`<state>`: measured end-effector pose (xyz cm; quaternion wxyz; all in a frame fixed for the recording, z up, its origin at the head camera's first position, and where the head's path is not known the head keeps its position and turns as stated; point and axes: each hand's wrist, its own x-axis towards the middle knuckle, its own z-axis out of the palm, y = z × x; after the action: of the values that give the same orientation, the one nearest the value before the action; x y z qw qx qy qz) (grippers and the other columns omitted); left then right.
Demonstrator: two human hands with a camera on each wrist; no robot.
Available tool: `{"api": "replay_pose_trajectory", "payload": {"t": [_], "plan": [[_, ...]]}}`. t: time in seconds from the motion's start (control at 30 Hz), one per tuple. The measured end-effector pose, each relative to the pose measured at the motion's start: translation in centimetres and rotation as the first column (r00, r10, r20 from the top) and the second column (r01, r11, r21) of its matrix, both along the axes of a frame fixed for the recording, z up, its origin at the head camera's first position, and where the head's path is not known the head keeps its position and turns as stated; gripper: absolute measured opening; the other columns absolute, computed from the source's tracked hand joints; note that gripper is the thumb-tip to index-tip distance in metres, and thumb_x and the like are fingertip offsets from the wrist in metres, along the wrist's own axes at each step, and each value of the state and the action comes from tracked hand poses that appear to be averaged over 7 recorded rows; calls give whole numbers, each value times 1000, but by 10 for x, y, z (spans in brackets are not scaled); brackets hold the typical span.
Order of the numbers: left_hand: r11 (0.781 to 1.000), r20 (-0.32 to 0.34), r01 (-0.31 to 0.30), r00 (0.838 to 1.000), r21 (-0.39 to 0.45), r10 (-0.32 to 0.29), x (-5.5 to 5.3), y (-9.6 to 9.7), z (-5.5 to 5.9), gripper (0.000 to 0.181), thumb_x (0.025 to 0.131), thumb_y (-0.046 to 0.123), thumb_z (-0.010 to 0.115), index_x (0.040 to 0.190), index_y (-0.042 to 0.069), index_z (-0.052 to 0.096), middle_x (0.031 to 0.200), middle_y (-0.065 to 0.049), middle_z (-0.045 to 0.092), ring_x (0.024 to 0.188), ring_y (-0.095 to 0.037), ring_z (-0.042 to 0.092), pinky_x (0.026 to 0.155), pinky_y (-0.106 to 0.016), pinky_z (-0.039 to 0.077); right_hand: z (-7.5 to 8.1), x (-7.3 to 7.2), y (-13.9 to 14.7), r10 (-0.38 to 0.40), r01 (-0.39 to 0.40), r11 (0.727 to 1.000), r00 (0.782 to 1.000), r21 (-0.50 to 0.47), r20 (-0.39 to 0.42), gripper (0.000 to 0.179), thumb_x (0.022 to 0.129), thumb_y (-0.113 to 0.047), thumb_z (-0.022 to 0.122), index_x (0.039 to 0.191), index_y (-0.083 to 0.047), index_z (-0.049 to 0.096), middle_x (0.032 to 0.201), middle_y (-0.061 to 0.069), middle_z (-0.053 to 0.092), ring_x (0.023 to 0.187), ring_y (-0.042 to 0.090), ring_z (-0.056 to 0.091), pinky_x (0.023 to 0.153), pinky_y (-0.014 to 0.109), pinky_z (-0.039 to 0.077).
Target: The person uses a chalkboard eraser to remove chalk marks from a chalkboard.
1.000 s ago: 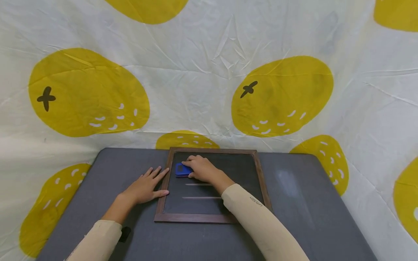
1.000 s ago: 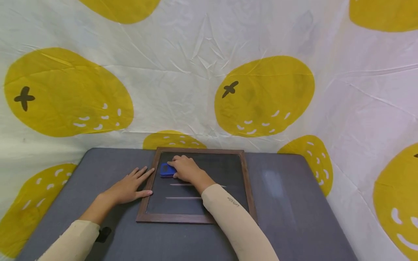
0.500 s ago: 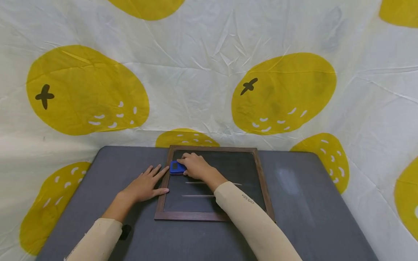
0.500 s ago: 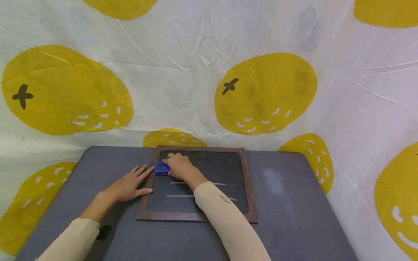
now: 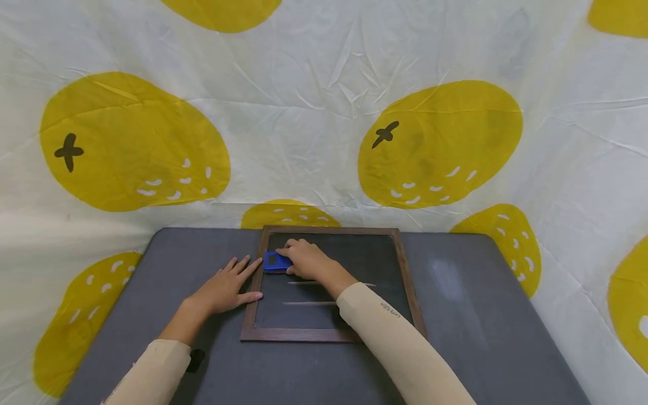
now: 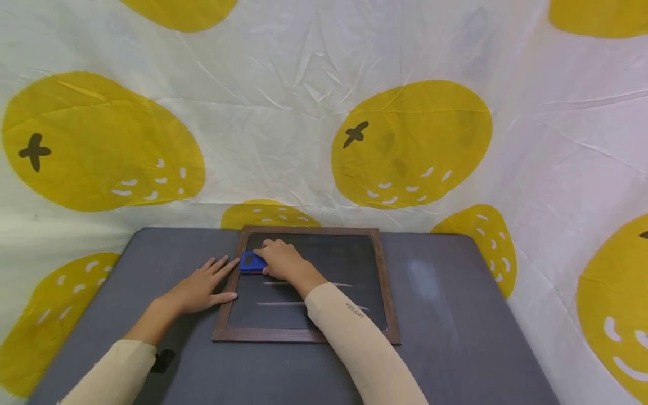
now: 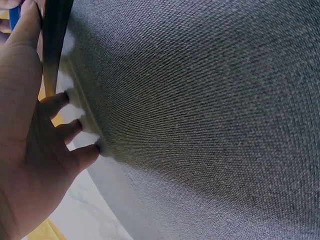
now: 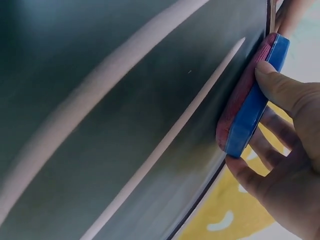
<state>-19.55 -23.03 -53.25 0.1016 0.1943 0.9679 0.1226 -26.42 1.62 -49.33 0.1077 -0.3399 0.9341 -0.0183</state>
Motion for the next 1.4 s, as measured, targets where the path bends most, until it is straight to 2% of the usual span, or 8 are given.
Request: {"api": "replay_pose_trajectory", "payload": {"t": [0.4,0.87,1.4], "plan": [[1000,7,8,1000,3,-8,-1,2,0,90,97,65,59,167,21,23,169,-24,24,153,-56,19,114,-77,27,-1,-2,33,-26,30,997,998,-69,61,64,99,-31,72,157,-23,48,152,7,52,135,29,54,112,47,47],[1000,-14,21,1000,18,-21,0,0,-1,91,97,65,58,167,20,23,169,-24,24,153,-56,20,115,-76,26,-1,-3,100,-52,68,982,994,-174,92,62,94,-22,78,152,-16,55,145,13,57,130,33,56,110,48,48],[1000,-10,11,1000,18,-10,1,-3,-1,91,96,67,58,167,21,23,169,-23,24,153,-56,19,116,-75,25,-2,5,159,-83,88,976,996,-199,33,61,93,-18,80,148,-8,57,138,20,60,124,38,58,106,53,50]]}}
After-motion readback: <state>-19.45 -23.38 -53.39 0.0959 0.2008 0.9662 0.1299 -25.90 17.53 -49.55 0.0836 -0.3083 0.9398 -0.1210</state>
